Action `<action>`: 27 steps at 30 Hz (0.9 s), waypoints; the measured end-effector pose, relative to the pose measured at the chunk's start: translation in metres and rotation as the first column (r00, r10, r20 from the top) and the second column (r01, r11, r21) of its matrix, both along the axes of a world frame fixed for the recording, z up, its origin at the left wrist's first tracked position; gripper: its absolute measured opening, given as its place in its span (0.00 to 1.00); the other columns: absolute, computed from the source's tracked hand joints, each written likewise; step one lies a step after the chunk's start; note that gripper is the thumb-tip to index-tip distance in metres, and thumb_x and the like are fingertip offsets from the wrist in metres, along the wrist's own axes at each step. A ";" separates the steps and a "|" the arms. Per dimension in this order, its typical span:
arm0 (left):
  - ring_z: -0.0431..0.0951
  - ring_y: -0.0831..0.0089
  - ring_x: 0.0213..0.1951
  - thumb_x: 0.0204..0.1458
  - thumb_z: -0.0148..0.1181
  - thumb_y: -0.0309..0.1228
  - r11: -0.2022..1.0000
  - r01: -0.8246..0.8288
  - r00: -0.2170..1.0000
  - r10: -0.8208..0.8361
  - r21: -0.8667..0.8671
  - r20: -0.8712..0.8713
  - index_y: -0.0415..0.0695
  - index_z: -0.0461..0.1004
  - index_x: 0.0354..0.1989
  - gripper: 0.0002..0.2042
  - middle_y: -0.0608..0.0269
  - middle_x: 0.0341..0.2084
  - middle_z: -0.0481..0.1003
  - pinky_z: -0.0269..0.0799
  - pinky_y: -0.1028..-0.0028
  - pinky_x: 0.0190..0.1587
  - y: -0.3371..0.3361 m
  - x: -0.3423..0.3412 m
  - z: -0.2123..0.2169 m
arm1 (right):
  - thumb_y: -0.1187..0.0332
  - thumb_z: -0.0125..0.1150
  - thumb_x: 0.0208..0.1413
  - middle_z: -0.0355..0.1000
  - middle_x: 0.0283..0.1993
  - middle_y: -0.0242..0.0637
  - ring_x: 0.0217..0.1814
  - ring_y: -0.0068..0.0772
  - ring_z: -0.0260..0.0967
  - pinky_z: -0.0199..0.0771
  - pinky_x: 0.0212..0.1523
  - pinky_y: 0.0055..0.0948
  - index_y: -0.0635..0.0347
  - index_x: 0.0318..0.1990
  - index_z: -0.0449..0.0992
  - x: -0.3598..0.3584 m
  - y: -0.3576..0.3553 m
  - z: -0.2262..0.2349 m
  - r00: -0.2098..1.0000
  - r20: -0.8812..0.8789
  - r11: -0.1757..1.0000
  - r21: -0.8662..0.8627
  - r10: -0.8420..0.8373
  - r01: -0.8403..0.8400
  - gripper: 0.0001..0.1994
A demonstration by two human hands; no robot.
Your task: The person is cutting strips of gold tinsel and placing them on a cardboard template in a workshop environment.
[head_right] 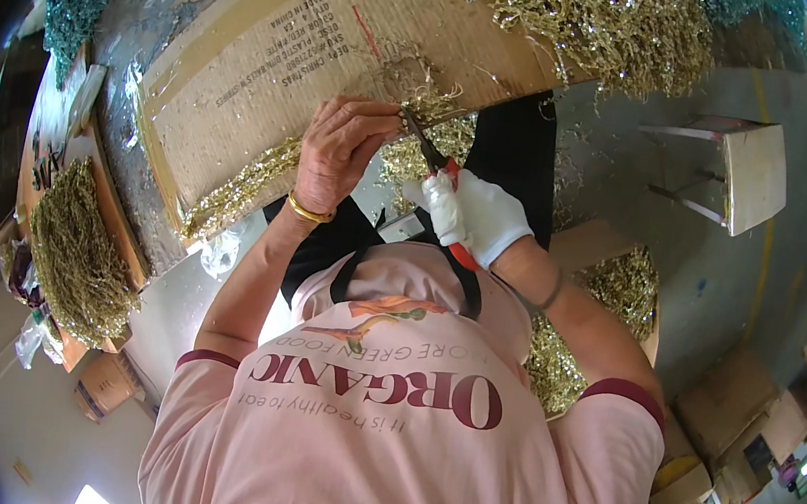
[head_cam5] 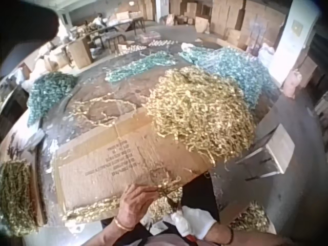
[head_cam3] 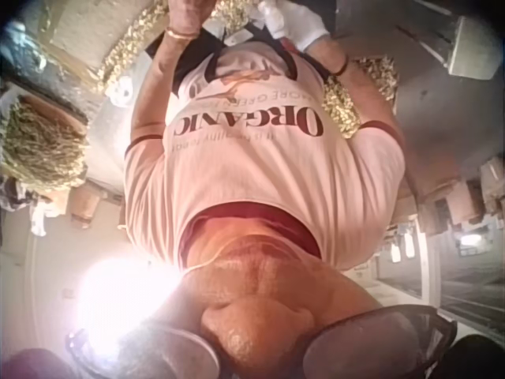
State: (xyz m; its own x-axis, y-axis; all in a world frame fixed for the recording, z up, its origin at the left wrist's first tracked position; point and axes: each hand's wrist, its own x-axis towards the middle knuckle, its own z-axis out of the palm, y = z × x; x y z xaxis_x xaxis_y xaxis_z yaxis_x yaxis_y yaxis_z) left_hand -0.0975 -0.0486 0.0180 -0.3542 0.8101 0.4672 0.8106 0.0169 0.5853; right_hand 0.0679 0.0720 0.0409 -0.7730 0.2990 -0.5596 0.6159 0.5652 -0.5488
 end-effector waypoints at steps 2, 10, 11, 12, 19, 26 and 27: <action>0.73 0.67 0.37 0.40 0.60 0.22 0.999 -0.015 1.000 0.016 -0.043 0.017 0.46 0.73 0.32 0.09 0.68 0.35 0.75 0.65 0.71 0.38 -0.001 0.000 0.002 | 0.55 0.48 0.52 0.70 0.26 0.48 0.31 0.53 0.69 0.70 0.29 0.42 0.58 0.33 0.68 -0.001 -0.001 0.001 0.997 -0.080 1.000 0.017 -0.001 0.003 0.15; 0.73 0.67 0.37 0.40 0.59 0.21 0.999 -0.009 1.000 0.009 -0.040 0.023 0.46 0.73 0.32 0.09 0.67 0.35 0.75 0.65 0.71 0.39 0.000 0.000 0.004 | 0.56 0.44 0.53 0.71 0.29 0.46 0.29 0.52 0.69 0.70 0.27 0.40 0.46 0.40 0.73 0.008 0.004 -0.012 0.943 -0.325 0.993 -0.065 0.077 -0.103 0.13; 0.72 0.67 0.37 0.40 0.58 0.21 0.999 -0.009 0.999 0.010 -0.045 0.031 0.45 0.73 0.32 0.09 0.67 0.35 0.75 0.65 0.71 0.39 0.000 0.000 0.004 | 0.58 0.42 0.53 0.70 0.30 0.45 0.30 0.51 0.69 0.70 0.28 0.40 0.42 0.43 0.72 0.011 0.004 -0.016 0.941 -0.321 0.991 -0.048 0.104 -0.126 0.13; 0.72 0.67 0.37 0.40 0.58 0.21 0.999 -0.008 1.000 0.009 -0.044 0.029 0.45 0.73 0.32 0.09 0.67 0.35 0.75 0.65 0.71 0.39 0.001 0.000 0.004 | 0.59 0.41 0.54 0.69 0.32 0.45 0.31 0.51 0.68 0.70 0.28 0.39 0.38 0.45 0.71 0.013 0.005 -0.018 0.939 -0.317 0.988 -0.030 0.132 -0.149 0.14; 0.73 0.67 0.37 0.40 0.59 0.22 0.999 0.006 1.000 -0.006 -0.038 0.003 0.45 0.73 0.32 0.09 0.67 0.35 0.75 0.65 0.71 0.39 -0.001 0.000 0.004 | 0.62 0.38 0.55 0.67 0.31 0.46 0.31 0.50 0.68 0.70 0.30 0.41 0.37 0.49 0.68 0.016 0.009 -0.029 0.861 -0.442 0.961 0.004 0.251 -0.278 0.15; 0.73 0.68 0.37 0.39 0.60 0.22 1.000 0.012 1.000 -0.012 -0.022 -0.017 0.45 0.74 0.31 0.09 0.67 0.34 0.75 0.65 0.72 0.37 -0.002 0.000 0.002 | 0.53 0.41 0.55 0.69 0.32 0.48 0.33 0.52 0.70 0.71 0.30 0.41 0.53 0.39 0.68 0.002 0.004 0.000 0.986 -0.119 0.993 -0.003 0.115 -0.117 0.16; 0.73 0.68 0.37 0.39 0.60 0.22 1.000 0.012 1.000 -0.012 -0.023 -0.017 0.45 0.74 0.31 0.09 0.67 0.34 0.75 0.65 0.72 0.37 -0.003 -0.001 0.002 | 0.52 0.41 0.55 0.70 0.31 0.48 0.32 0.52 0.70 0.71 0.30 0.42 0.54 0.37 0.68 0.000 0.004 0.003 0.991 -0.093 0.996 0.003 0.091 -0.091 0.17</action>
